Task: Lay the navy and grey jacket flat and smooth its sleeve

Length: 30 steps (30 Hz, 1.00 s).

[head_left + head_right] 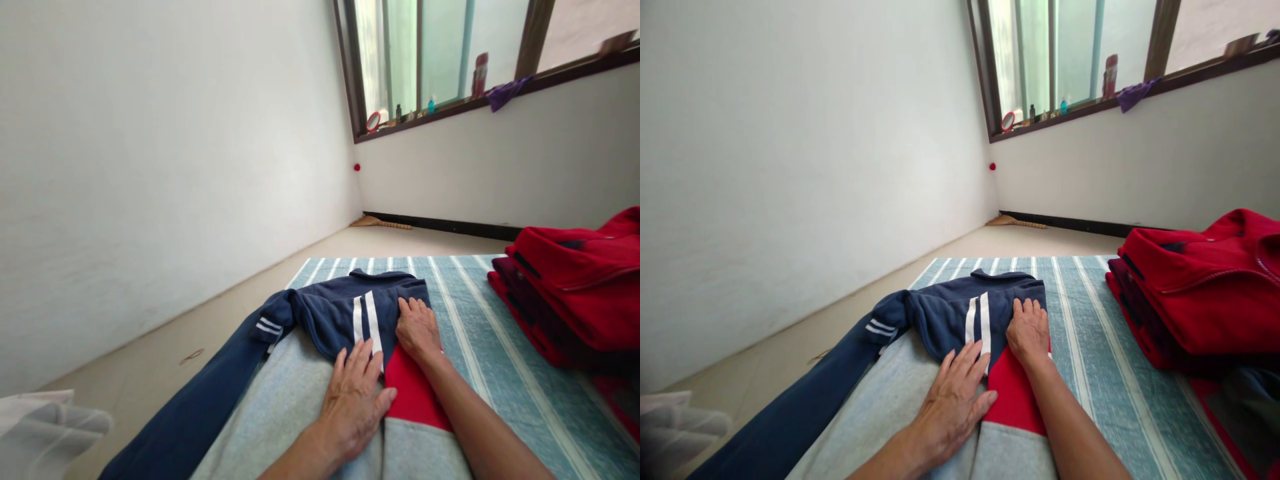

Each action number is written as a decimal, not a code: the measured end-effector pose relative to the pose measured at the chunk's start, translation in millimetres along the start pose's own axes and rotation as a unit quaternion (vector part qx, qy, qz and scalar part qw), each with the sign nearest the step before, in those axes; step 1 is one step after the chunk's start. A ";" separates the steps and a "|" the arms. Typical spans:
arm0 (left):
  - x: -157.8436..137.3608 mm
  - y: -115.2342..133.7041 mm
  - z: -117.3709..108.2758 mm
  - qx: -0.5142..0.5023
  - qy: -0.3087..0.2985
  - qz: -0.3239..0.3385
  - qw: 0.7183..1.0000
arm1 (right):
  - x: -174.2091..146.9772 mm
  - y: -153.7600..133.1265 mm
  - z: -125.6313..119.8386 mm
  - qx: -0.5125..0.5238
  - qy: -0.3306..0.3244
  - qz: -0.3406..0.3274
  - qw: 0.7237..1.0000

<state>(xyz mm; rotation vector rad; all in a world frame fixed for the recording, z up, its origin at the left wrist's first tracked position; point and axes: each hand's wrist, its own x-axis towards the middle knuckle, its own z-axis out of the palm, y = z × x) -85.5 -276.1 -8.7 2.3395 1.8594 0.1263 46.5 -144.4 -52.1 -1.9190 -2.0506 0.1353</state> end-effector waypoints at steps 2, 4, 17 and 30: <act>-6.4 -6.2 1.1 0.002 -0.012 -0.005 1.000 | -0.4 0.3 0.3 -0.001 0.007 -0.004 1.000; -9.9 -10.7 4.5 -0.001 -0.014 -0.003 1.000 | -0.5 0.7 0.6 -0.005 0.012 -0.008 1.000; -13.4 -14.0 16.1 -0.055 0.020 0.013 0.998 | -0.4 6.1 2.6 -0.032 0.009 -0.026 0.999; -13.5 -13.7 18.0 -0.059 0.024 0.015 0.998 | -0.3 5.8 1.3 -0.035 0.003 -0.024 0.999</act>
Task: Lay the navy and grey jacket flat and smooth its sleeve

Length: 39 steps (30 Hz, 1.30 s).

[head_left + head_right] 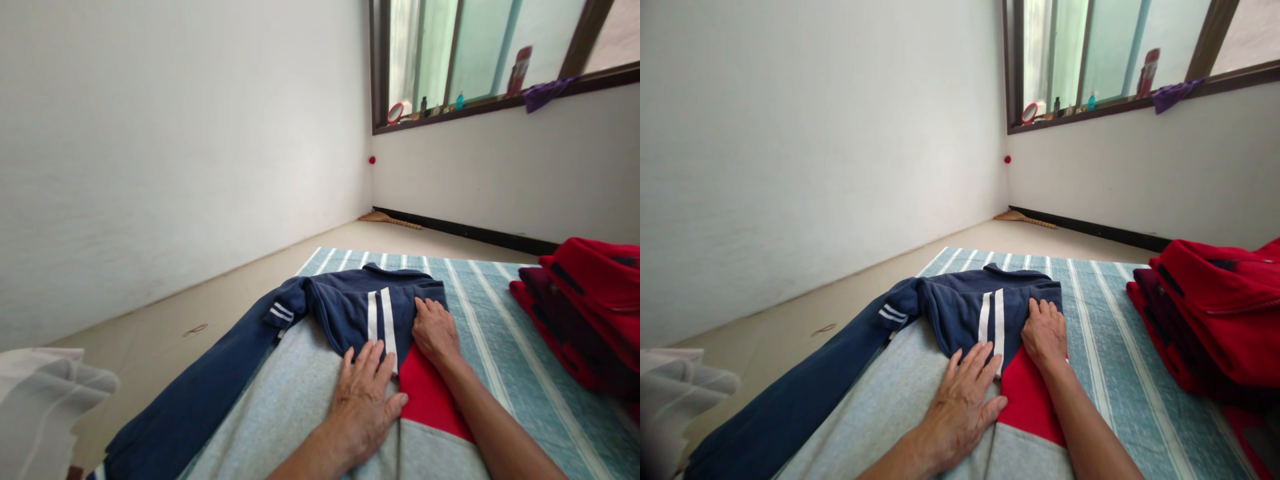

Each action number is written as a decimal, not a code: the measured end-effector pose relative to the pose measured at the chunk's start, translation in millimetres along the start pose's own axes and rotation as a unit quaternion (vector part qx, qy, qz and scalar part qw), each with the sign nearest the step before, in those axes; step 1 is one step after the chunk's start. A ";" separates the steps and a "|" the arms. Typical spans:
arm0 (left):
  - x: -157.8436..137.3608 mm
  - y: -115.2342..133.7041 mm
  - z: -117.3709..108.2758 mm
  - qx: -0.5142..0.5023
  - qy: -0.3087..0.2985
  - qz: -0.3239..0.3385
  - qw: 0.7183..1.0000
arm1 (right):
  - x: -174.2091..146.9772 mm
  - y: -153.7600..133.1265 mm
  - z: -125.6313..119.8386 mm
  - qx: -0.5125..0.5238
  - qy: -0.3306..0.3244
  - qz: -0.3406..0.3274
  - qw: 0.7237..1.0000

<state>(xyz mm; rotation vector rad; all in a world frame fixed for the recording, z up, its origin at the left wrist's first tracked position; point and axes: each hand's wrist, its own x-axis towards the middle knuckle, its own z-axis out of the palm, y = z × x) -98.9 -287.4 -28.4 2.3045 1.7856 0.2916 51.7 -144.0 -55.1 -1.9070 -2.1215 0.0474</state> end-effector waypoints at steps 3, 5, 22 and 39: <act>0.7 -0.1 -0.3 0.005 0.000 -0.001 1.000 | 0.9 0.0 0.0 0.000 -0.004 0.001 1.000; 1.2 0.2 -1.1 0.009 0.001 -0.002 1.000 | 1.3 0.0 0.2 0.000 -0.005 0.003 1.000; 3.5 6.2 -8.2 0.039 -0.022 -0.010 0.999 | 1.5 -0.3 0.5 0.003 -0.004 0.010 1.000; 3.9 7.7 -10.8 0.031 -0.022 -0.009 0.999 | 1.9 0.4 1.0 0.007 -0.005 0.004 1.000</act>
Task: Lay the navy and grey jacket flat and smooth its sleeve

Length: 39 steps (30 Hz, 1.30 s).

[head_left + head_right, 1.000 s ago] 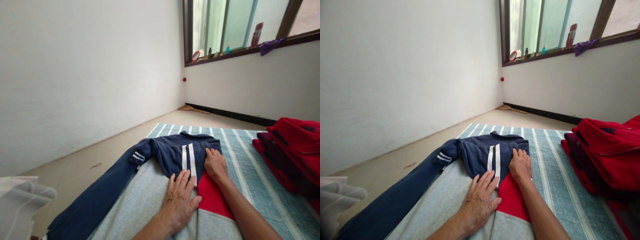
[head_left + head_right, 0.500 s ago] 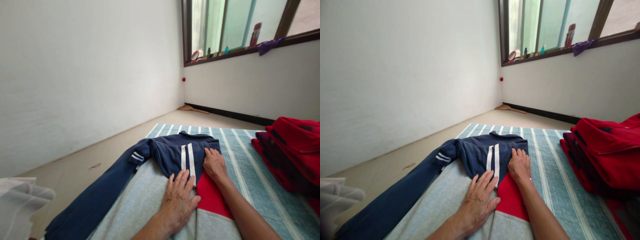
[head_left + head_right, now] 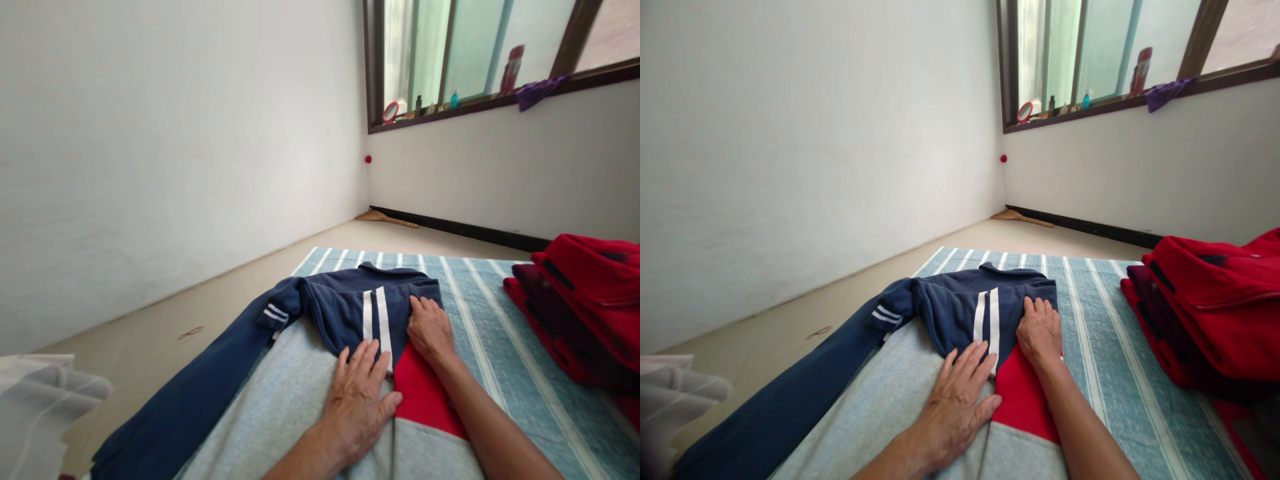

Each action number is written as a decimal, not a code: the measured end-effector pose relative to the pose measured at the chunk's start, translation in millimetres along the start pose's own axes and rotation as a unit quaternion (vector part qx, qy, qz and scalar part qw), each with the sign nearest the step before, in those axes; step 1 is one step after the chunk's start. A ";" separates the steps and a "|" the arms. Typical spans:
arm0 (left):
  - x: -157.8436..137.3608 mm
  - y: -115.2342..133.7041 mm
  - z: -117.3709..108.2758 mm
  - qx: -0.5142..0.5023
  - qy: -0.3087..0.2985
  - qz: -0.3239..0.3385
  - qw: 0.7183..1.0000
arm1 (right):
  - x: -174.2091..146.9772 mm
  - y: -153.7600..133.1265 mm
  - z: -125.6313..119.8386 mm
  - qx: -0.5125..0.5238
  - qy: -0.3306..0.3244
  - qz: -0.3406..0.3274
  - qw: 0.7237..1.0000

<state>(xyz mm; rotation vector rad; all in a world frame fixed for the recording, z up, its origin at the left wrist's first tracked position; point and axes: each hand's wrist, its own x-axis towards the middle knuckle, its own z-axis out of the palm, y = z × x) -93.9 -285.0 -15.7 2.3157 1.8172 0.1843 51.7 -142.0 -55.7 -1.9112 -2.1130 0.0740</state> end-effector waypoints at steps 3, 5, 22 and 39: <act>-0.4 -0.9 -3.3 -0.019 0.009 0.000 1.000 | -0.2 0.1 0.3 0.001 0.000 -0.003 1.000; 0.7 -4.6 -10.0 -0.034 0.034 -0.001 0.999 | -0.5 0.0 0.5 0.000 0.000 0.000 1.000; 18.3 -86.1 -60.7 -0.450 0.212 -0.381 0.780 | -0.1 -2.6 -2.0 0.009 0.003 0.003 1.000; 52.4 -99.2 -64.4 -0.500 0.421 -0.259 0.712 | 1.3 -5.2 -5.1 0.042 0.009 0.003 0.999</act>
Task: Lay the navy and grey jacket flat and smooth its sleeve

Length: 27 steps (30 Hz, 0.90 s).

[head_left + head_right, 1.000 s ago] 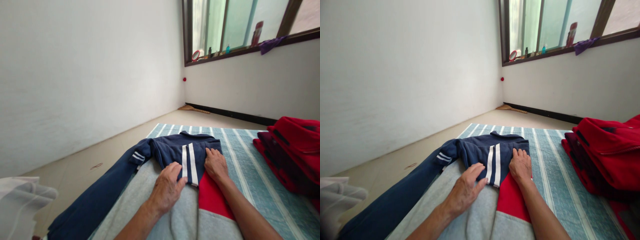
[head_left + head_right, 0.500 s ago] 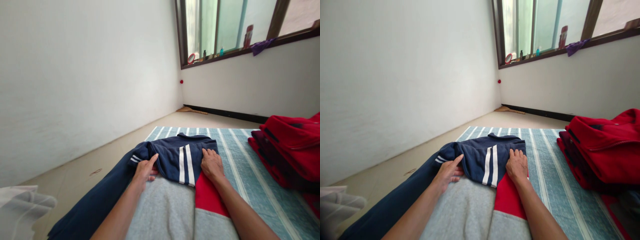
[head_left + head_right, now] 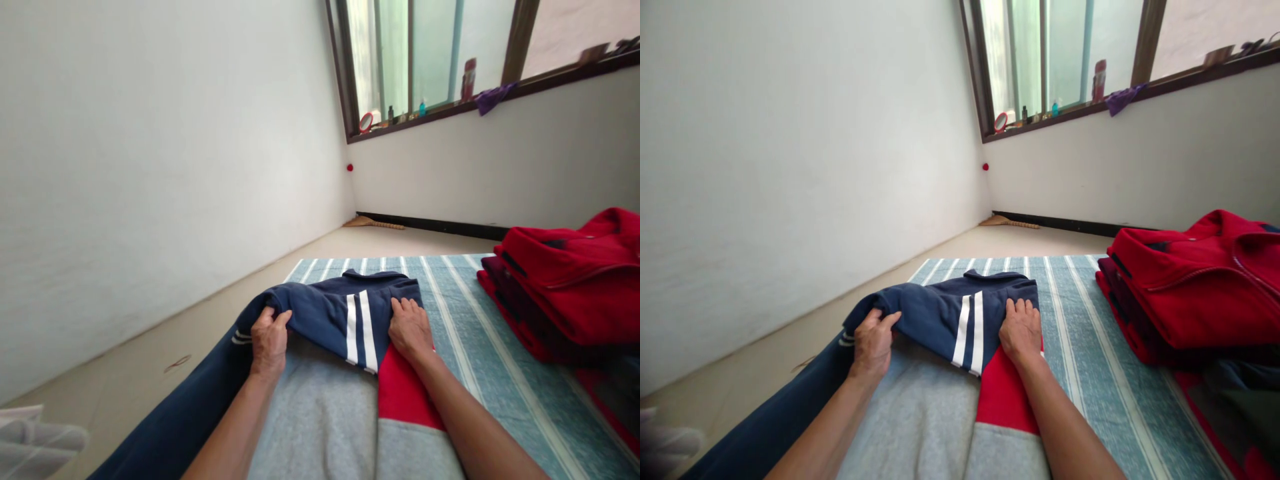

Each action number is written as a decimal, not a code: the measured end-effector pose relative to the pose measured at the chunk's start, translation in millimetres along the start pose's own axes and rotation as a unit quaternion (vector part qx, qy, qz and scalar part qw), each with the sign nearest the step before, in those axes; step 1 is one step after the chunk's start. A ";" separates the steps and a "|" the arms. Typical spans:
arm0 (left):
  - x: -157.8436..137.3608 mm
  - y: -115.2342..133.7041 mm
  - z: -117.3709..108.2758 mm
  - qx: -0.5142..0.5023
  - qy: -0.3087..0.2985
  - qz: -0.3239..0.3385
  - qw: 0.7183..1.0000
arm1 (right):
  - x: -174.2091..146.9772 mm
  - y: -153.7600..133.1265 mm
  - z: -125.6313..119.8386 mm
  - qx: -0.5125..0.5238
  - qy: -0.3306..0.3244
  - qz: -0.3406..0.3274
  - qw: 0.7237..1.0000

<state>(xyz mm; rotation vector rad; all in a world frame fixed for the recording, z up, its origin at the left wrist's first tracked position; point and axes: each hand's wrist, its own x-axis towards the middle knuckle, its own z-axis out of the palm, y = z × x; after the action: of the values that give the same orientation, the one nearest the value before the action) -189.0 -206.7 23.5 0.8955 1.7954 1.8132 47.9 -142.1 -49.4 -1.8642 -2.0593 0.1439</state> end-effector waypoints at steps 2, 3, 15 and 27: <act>-4.8 5.1 -3.5 -0.078 -0.025 0.019 0.996 | -0.1 -0.4 -0.8 0.002 -0.002 -0.002 1.000; -7.3 7.8 -4.3 -0.125 -0.042 0.002 0.991 | -0.3 -0.6 -1.2 0.003 -0.003 -0.002 1.000; 14.7 22.2 18.7 -0.147 -0.014 -0.284 0.947 | -2.7 -0.8 -0.8 -0.003 0.000 -0.003 1.000; -9.2 43.4 -12.1 -0.362 -0.063 -0.168 0.915 | -1.9 -0.5 -1.2 0.000 0.001 -0.003 1.000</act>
<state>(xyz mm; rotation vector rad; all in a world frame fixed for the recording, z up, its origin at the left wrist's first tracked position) -185.3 -224.5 65.7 0.3664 0.9733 1.9063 47.9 -144.2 -48.5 -1.8578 -2.0636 0.1404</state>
